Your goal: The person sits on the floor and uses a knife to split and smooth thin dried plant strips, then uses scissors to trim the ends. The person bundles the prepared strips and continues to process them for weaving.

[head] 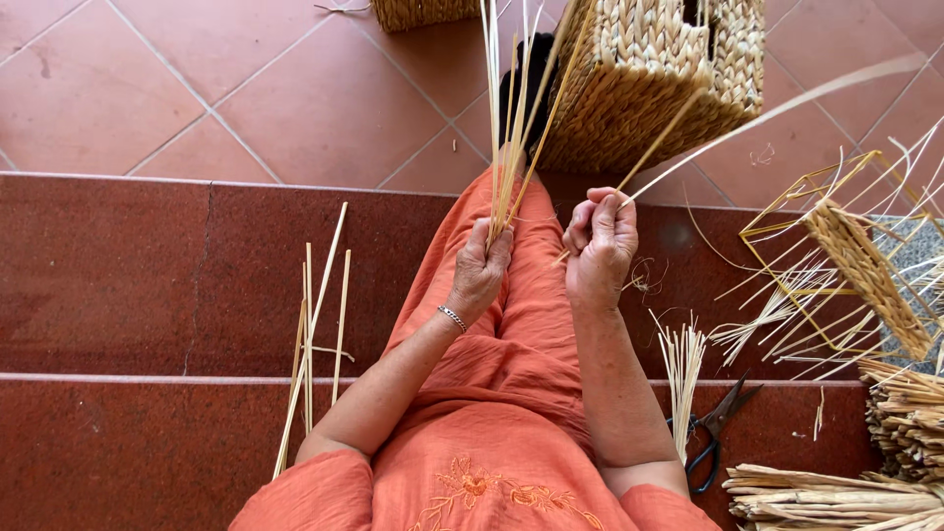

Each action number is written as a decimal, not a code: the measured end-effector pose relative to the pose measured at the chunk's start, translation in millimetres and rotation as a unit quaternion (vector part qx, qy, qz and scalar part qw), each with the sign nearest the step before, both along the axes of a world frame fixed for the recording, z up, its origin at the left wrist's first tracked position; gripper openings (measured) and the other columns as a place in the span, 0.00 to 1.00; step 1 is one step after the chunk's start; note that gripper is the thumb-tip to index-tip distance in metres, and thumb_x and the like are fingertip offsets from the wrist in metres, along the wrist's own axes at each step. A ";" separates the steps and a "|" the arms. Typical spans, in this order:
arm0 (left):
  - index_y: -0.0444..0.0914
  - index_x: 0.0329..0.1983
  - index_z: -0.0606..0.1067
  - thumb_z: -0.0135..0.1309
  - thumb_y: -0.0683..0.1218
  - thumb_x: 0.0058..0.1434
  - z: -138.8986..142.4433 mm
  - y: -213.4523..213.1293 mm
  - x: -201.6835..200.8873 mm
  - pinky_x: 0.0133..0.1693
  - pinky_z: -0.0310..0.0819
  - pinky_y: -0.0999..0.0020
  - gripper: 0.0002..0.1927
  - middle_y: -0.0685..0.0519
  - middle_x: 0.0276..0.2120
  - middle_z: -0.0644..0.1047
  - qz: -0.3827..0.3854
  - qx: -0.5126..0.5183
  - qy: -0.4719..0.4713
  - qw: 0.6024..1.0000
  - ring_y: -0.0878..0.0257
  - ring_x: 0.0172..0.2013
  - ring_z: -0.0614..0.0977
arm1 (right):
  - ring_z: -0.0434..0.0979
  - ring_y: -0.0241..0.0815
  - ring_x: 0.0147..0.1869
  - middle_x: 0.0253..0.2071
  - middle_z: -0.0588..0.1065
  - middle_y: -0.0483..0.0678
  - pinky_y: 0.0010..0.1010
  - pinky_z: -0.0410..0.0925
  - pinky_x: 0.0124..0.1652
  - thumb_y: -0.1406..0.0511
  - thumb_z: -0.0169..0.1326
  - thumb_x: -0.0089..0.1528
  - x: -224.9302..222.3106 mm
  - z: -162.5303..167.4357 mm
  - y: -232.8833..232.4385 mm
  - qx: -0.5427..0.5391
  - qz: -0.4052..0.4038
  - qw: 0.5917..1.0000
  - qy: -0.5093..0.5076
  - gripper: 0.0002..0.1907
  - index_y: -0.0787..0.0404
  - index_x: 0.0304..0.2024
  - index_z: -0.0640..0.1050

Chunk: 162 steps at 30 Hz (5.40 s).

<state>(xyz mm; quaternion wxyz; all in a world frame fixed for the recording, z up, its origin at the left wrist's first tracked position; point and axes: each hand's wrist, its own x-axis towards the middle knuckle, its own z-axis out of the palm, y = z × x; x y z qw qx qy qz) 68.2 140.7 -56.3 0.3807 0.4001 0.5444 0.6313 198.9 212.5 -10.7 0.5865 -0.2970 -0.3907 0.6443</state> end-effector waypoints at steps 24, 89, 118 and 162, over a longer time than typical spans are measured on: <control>0.42 0.56 0.69 0.49 0.46 0.74 -8.0 -11.4 15.5 0.21 0.71 0.61 0.10 0.48 0.21 0.74 -0.003 0.032 0.251 0.968 0.57 0.19 0.79 | 0.57 0.23 0.21 0.26 0.70 0.38 0.18 0.54 0.20 0.72 0.60 0.68 -5.0 6.1 28.9 -0.014 0.038 0.998 -0.045 0.04 0.63 0.40 0.77; 0.36 0.48 0.76 0.51 0.47 0.73 -3.1 -6.9 7.5 0.40 0.79 0.76 0.10 0.57 0.38 0.80 -0.092 -0.041 -0.237 0.966 0.72 0.38 0.80 | 0.75 0.37 0.37 0.38 0.79 0.50 0.27 0.71 0.37 0.62 0.49 0.77 2.0 -34.1 -33.4 -0.054 0.014 0.996 -0.069 0.12 0.64 0.45 0.78; 0.36 0.48 0.76 0.49 0.44 0.73 -13.1 -51.1 13.8 0.21 0.58 0.79 0.08 0.63 0.22 0.67 -0.233 -0.055 -0.220 0.946 0.75 0.20 0.63 | 0.47 0.29 0.19 0.17 0.54 0.35 0.24 0.46 0.20 0.56 0.49 0.73 24.1 6.2 52.1 -0.114 0.067 0.980 0.149 0.15 0.61 0.49 0.78; 0.37 0.45 0.80 0.42 0.51 0.75 -6.5 -79.8 11.1 0.22 0.55 0.78 0.17 0.63 0.18 0.64 -0.279 -0.101 -0.164 0.941 0.74 0.20 0.61 | 0.64 0.29 0.21 0.30 0.79 0.46 0.22 0.56 0.17 0.66 0.59 0.66 108.3 92.1 147.3 0.003 -0.103 0.995 0.011 0.05 0.62 0.40 0.81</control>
